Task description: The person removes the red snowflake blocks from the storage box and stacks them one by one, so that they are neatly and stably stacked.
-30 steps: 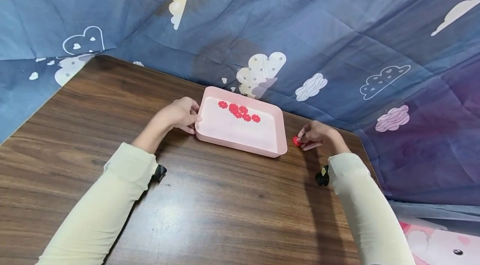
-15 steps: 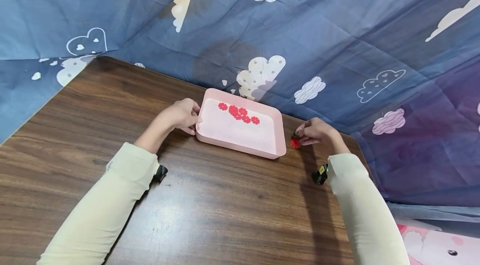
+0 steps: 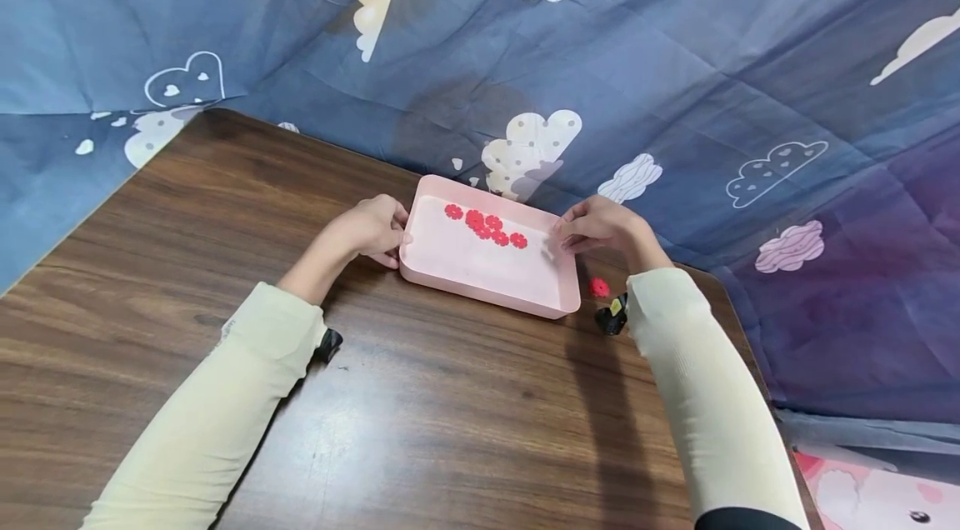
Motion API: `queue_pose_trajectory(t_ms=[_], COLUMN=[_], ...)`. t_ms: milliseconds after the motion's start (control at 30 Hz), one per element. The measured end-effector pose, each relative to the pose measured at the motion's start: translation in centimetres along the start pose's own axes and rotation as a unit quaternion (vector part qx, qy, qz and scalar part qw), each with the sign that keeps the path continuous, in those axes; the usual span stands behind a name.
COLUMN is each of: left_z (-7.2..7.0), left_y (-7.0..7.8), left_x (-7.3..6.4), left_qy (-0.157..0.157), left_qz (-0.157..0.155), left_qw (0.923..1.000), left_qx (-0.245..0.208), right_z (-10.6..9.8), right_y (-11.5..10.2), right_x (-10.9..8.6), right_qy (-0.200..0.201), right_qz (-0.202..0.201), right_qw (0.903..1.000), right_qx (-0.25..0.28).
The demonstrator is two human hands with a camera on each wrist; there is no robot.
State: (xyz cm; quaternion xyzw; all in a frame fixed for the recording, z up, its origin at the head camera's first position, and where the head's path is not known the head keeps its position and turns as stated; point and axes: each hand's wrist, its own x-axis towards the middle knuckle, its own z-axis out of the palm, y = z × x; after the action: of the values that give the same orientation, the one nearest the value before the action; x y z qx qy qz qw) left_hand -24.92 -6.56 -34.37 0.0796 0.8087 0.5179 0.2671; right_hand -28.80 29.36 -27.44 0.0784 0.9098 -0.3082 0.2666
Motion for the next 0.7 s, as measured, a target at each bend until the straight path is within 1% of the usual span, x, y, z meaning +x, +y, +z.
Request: queue_pose_trajectory(t_ms=[233, 300, 400, 533, 700], left_z=[0.0, 0.0, 0.0, 0.0, -0.1], left_y=[-0.2, -0.2, -0.2, 0.1, 0.0], left_x=[0.2, 0.2, 0.2, -0.1, -0.1], left_qy=[0.001, 0.001, 0.001, 0.0, 0.006], left_qz=[0.003, 0.002, -0.001, -0.003, 0.001], left_qw=[0.9999, 0.9999, 1.0, 1.0, 1.0], left_qx=[0.01, 0.012, 0.01, 0.005, 0.002], right_z=[2.0, 2.7, 3.6, 4.6, 5.3], right_y=[-2.1, -2.5, -3.1, -3.9, -4.4], right_x=[1.7, 2.1, 2.7, 3.4, 4.1], right_qy=[-0.004, -0.008, -0.009, 0.004, 0.017], right_qz=[0.022, 0.027, 0.028, 0.028, 0.035], right_qw=[0.9997, 0.9994, 0.9976, 0.9935, 0.9886], right_qx=[-0.002, -0.021, -0.062, -0.11, -0.146])
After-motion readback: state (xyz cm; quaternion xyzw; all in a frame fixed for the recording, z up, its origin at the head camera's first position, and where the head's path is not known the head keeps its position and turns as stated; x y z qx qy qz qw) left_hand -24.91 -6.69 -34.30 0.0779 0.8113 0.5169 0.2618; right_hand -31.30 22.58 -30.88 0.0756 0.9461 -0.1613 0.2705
